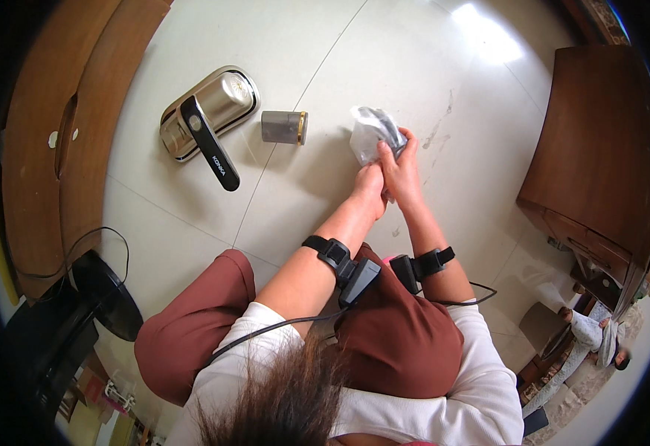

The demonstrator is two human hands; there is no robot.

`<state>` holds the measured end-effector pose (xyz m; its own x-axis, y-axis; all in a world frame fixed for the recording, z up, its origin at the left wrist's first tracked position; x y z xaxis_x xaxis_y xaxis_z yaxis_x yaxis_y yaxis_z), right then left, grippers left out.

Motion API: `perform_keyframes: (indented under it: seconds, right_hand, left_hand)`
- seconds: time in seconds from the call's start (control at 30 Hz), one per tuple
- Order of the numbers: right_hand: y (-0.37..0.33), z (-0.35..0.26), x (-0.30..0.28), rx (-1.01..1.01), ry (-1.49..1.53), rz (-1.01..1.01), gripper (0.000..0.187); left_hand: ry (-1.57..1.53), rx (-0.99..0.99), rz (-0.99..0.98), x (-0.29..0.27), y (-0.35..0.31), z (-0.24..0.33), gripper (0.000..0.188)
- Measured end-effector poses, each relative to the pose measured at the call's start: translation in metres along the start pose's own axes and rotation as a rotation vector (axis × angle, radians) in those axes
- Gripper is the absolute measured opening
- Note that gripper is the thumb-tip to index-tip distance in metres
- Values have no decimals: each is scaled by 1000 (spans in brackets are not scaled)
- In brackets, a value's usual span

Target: The person sits on the floor and disassembles a handheld vacuum cleaner. They remove the dustbin and filter, place the filter into a plastic bag, and then reassemble the vacuum by inserting the filter back into the dustbin and attaching it to the main body.

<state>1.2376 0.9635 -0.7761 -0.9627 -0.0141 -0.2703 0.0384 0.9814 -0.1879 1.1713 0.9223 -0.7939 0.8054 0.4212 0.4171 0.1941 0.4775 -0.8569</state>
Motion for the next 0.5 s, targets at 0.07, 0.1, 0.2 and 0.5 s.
perform_keyframes:
  seconds: [0.07,0.1,0.2,0.5]
  right_hand:
    - [-12,-18,9,68,12,-24,53]
    - [-15,-20,11,75,40,-9,52]
    - [-23,-33,19,86,73,21,49]
    - [20,-8,-24,-189,-167,154,42]
  left_hand:
    - [-101,10,-63,-5,9,-9,39]
    - [-144,15,-103,-9,14,-14,41]
    - [-222,32,-228,-14,20,-22,47]
    - [17,53,-518,30,-44,16,53]
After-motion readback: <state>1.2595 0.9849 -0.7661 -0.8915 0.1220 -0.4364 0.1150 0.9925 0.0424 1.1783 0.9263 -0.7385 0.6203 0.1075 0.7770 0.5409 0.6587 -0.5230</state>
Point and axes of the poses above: each hand's wrist, its own y-axis towards the middle knuckle, its own x-axis out of the palm, z = x × y, the point moved 4 cm from there along y, towards the middle knuckle, and after that the axes turned 15 degrees about y, right-handed, at the moved point
